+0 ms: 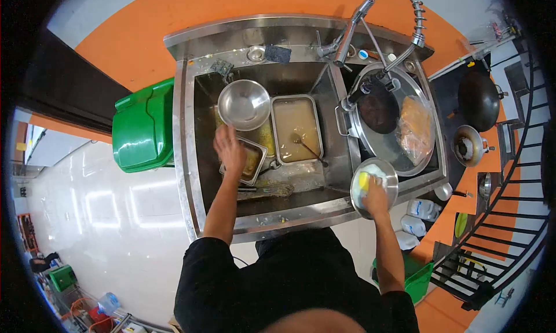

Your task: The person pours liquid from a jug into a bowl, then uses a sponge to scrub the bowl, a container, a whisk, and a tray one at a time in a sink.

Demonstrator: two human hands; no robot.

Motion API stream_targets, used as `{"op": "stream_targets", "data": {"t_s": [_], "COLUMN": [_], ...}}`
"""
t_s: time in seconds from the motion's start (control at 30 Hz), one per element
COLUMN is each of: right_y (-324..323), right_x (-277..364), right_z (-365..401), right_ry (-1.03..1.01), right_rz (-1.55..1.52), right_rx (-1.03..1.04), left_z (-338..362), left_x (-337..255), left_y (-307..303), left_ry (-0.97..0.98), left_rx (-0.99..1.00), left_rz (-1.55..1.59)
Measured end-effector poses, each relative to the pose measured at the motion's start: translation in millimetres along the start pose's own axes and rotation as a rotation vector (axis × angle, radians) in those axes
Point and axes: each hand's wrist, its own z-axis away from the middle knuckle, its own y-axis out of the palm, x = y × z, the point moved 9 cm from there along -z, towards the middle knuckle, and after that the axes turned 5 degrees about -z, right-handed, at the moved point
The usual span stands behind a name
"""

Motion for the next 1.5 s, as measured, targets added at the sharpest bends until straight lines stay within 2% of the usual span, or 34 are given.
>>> {"op": "stream_targets", "data": {"t_s": [0.07, 0.1, 0.2, 0.3, 0.4, 0.47, 0.53, 0.6, 0.63, 0.67, 0.7, 0.73, 0.77, 0.8, 0.83, 0.87, 0.93, 0.97, 1.0, 1.03, 1.07, 1.13, 1.17, 1.2, 1.23, 1.27, 1.3, 1.37, 1.4, 1.43, 1.47, 1.5], "right_y": [11.4, 2.6, -15.6, -58.2, -10.2, -23.2, -45.4, -76.9, -104.5, -117.8, -115.6, -121.2, -120.0, -91.4, -107.6, -105.4, -109.1, -85.7, -47.0, -61.8, -77.3, -132.2, -139.3, -107.7, -59.7, -40.8, -32.7, -43.3, -56.3, -58.3, -57.9, -79.9], "right_x": [-12.4, -10.6, -15.1, 15.0, -2.5, -12.7, -15.1, 18.0, 52.2, 85.5, 109.6, 144.4, 172.7, 197.1, 228.2, 249.2, 238.8, 223.1, 215.2, 206.4, 220.3, 265.5, 254.3, 240.1, 218.4, 216.3, 212.6, 208.7, 221.7, 239.3, 259.0, 271.1], "right_z": [-4.1, -2.1, 0.2, 17.8, 2.9, -1.7, -0.8, -1.4, 2.5, 3.0, -5.1, -5.0, 0.4, -8.5, 14.5, 33.8, 4.8, -40.5, -72.2, -78.4, -45.0, 25.6, 16.5, -37.9, -108.0, -125.8, -122.3, -120.9, -117.1, -105.5, -91.7, -65.1], "right_ry": [0.104, 0.081, 0.172, -0.159, -0.205, -0.031, 0.085, -0.179, -0.305, -0.422, -0.572, -0.634, -0.676, -0.753, -0.843, -0.833, -0.997, -0.812, -0.540, -0.753, -0.830, -0.977, -0.906, -0.740, -0.569, -0.381, -0.326, -0.255, -0.448, -0.619, -0.780, -0.912], "right_rz": [-0.045, -0.030, -0.057, 0.008, 0.051, -0.212, -0.451, -0.726, -0.918, -1.026, -1.070, -1.161, -1.189, -0.931, -0.972, -0.434, -0.869, -1.349, -1.770, -1.468, -1.208, -0.629, -0.830, -1.039, -1.223, -1.389, -1.455, -1.560, -1.319, -1.069, -0.811, -0.720], "right_rx": [0.101, 0.034, 0.045, -0.363, -0.118, -0.069, -0.081, -0.233, -0.285, -0.263, -0.353, -0.224, -0.199, -0.303, -0.293, -0.557, -0.556, -0.172, 0.252, -0.169, -0.342, -0.701, -0.752, -0.471, -0.196, 0.089, 0.119, 0.163, 0.091, 0.034, -0.023, -0.255], "left_z": [-19.4, -24.7, -33.4, -62.8, -73.7, -81.4, -62.2, -35.1, -21.9, -9.7, 3.4, 19.0, 32.1, 40.3, 47.4, 47.5, 47.1, 51.9, 49.7, 50.2, 49.2, 39.4, 37.9, 38.3, 40.1, 42.3, 43.6, 37.5, 38.7, 33.9, 27.5, 24.7], "left_x": [-29.6, -42.6, -33.4, -44.1, -52.2, -47.8, -46.5, -47.2, -58.7, -75.4, -91.8, -93.8, -100.1, -116.9, -137.6, -147.6, -142.9, -138.1, -134.5, -123.0, -114.3, -140.2, -140.6, -132.4, -122.0, -115.6, -115.2, -124.4, -129.3, -134.7, -132.8, -134.8], "left_y": [34.3, 45.6, 95.6, 58.5, -14.2, -52.9, -74.4, -77.6, -82.3, -86.7, -92.8, -87.9, -74.1, -87.3, -108.0, -128.2, -142.6, -144.2, -163.2, -152.4, -143.6, -179.1, -182.0, -179.6, -173.8, -171.2, -166.5, -153.9, -148.1, -144.6, -142.7, -137.4], "left_ry": [0.281, 0.421, 0.373, 0.254, 0.066, -0.066, -0.250, -0.409, -0.393, -0.372, -0.412, -0.448, -0.473, -0.395, -0.322, -0.253, -0.281, -0.299, -0.216, -0.335, -0.445, -0.204, -0.096, -0.195, -0.231, -0.266, -0.307, -0.379, -0.417, -0.301, -0.268, -0.233], "left_rx": [0.080, 0.115, 0.759, 0.475, 0.256, 0.089, 0.183, 0.231, 0.262, 0.297, 0.298, 0.258, 0.244, 0.190, 0.131, 0.069, 0.131, 0.171, -0.057, -0.009, 0.032, -0.162, -0.211, -0.052, -0.020, 0.019, 0.060, 0.433, 0.616, 0.676, 0.572, 0.473], "left_rz": [-0.216, -0.329, -0.402, -0.182, 0.172, 0.510, 0.898, 1.249, 1.372, 1.497, 1.556, 1.442, 1.482, 1.331, 1.178, 1.021, 0.782, 0.662, 0.671, 0.783, 0.897, 0.823, 0.757, 0.646, 0.813, 0.976, 1.192, 1.231, 1.241, 1.180, 1.151, 1.117]}}
